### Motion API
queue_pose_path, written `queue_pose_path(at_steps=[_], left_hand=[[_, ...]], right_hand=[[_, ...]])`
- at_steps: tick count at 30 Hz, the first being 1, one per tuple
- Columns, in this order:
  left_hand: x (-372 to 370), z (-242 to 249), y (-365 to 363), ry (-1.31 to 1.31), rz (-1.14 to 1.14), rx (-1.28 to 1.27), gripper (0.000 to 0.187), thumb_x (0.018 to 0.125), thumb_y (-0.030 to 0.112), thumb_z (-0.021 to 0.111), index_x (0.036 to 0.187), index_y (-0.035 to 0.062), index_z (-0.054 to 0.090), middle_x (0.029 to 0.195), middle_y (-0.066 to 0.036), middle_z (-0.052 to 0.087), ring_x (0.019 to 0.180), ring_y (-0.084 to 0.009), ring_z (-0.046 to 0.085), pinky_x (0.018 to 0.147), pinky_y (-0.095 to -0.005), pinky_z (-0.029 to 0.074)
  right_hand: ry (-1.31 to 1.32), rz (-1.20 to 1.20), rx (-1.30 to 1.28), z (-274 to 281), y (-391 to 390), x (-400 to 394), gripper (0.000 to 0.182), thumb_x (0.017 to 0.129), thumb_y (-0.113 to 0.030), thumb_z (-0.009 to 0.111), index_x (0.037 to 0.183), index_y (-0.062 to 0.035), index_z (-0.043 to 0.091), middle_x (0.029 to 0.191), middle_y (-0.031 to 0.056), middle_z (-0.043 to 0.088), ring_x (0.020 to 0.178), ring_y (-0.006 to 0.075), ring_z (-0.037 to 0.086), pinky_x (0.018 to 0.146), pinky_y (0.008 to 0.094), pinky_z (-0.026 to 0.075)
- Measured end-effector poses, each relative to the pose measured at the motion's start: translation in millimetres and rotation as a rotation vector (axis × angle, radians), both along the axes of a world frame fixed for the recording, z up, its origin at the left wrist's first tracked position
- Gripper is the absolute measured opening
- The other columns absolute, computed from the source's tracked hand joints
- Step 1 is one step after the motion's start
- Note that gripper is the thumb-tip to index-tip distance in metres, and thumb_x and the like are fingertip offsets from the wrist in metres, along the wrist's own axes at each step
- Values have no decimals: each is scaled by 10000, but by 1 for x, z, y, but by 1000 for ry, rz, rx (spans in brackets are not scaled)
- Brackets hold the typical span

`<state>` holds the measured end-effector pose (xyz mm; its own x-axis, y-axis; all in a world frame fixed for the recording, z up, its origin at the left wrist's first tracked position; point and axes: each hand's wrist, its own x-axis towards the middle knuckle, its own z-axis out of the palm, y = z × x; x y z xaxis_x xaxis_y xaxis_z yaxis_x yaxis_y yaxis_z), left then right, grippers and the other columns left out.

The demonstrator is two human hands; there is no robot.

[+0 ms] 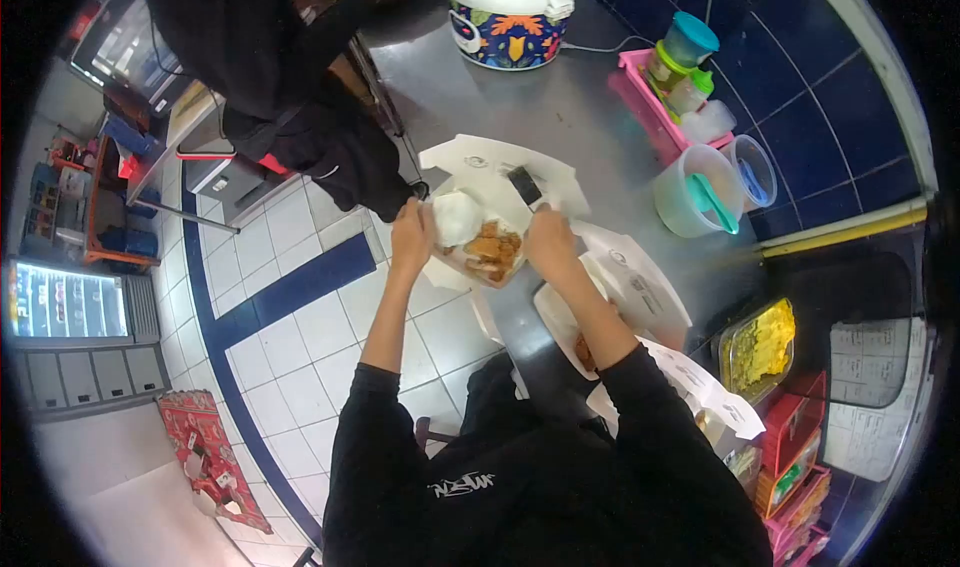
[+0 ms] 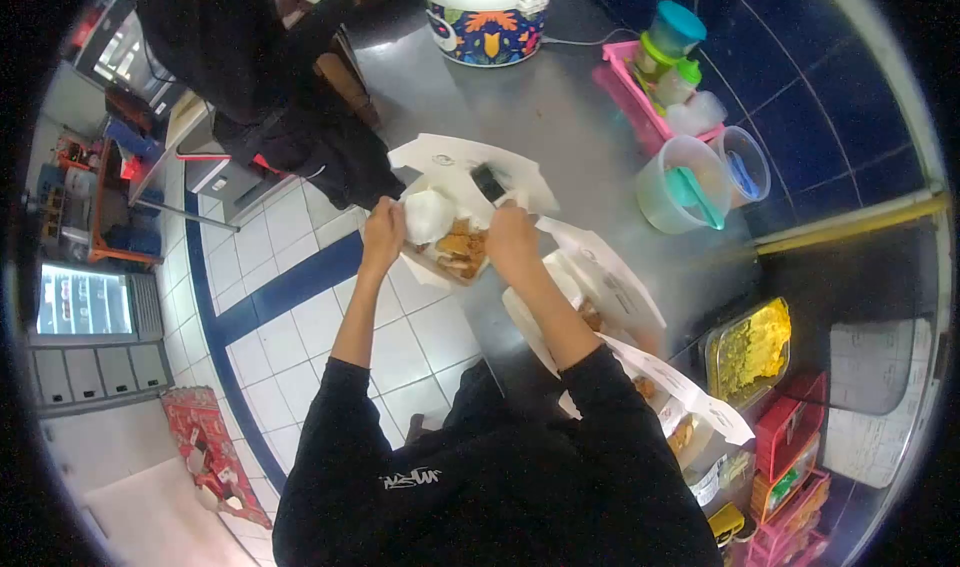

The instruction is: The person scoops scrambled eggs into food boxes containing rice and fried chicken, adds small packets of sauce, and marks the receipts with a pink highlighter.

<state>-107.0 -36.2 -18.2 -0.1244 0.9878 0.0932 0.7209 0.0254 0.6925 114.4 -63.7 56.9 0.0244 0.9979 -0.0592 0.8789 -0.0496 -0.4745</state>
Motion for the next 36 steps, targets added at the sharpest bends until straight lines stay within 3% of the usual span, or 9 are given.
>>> queue_pose_path(at_steps=[4, 7, 13, 19, 22, 25, 28, 31, 36], left_hand=[[7, 0, -4, -115, 135, 14, 413, 928, 347, 327, 944, 4, 557, 746, -259, 588, 732, -430, 575, 657, -473, 437], [8, -3, -13, -266, 193, -6, 488, 918, 404, 348, 1016, -14, 580, 849, -267, 603, 864, -392, 587, 737, -407, 436], [15, -8, -20, -416, 254, -73, 543, 892, 447, 387, 956, -40, 619, 791, -235, 619, 773, -254, 598, 714, -348, 436], [19, -5, -20, -473, 320, -138, 589, 887, 472, 384, 929, -66, 618, 760, -210, 621, 702, -233, 555, 690, -335, 425], [17, -13, -21, -543, 343, -141, 600, 892, 484, 366, 964, -56, 617, 827, -209, 626, 758, -239, 565, 720, -338, 424], [15, -7, -23, -585, 335, -168, 636, 900, 511, 327, 1035, -49, 595, 954, -218, 611, 879, -264, 567, 793, -338, 413], [18, -10, -20, -541, 381, -132, 588, 904, 470, 329, 1085, -33, 573, 960, -243, 611, 941, -341, 579, 824, -358, 418], [20, -11, -19, -552, 359, -186, 679, 903, 545, 275, 1152, -35, 526, 1078, -239, 567, 1028, -304, 530, 880, -335, 379], [27, -7, -22, -697, 371, -193, 626, 918, 509, 288, 1124, -30, 532, 1040, -196, 574, 977, -243, 524, 859, -318, 380]], right_hand=[[-36, -22, 132, -34, -8, -2, 169, 688, -10, 535, 829, 79, 561, 751, 253, 587, 745, 414, 588, 657, 432, 484], [81, -100, 129, -45, -5, 2, 209, 683, -18, 537, 861, 87, 566, 729, 256, 588, 716, 407, 590, 645, 432, 480], [131, -188, 74, -23, 6, 5, 186, 687, -40, 539, 822, 84, 575, 688, 253, 584, 679, 385, 595, 631, 441, 477], [-119, -198, 272, -17, 15, 6, 116, 699, -31, 538, 774, 43, 585, 788, 224, 584, 713, 375, 598, 641, 429, 497], [-251, -198, 377, -32, 19, 8, 102, 694, -26, 542, 765, 32, 586, 855, 215, 574, 730, 371, 598, 655, 421, 502], [-243, -180, 356, -39, 25, 14, 114, 676, -17, 547, 758, 56, 580, 804, 230, 582, 691, 374, 590, 661, 404, 495], [47, -184, 246, -42, 36, 17, 119, 652, -22, 556, 735, 59, 580, 738, 242, 586, 663, 387, 583, 656, 399, 485], [82, -150, 219, -37, 42, 16, 113, 631, -26, 559, 708, 54, 580, 686, 250, 582, 663, 401, 583, 649, 415, 474], [34, -234, 50, -37, 37, 6, 137, 620, -62, 592, 720, 31, 594, 701, 214, 597, 663, 388, 588, 653, 411, 482]])
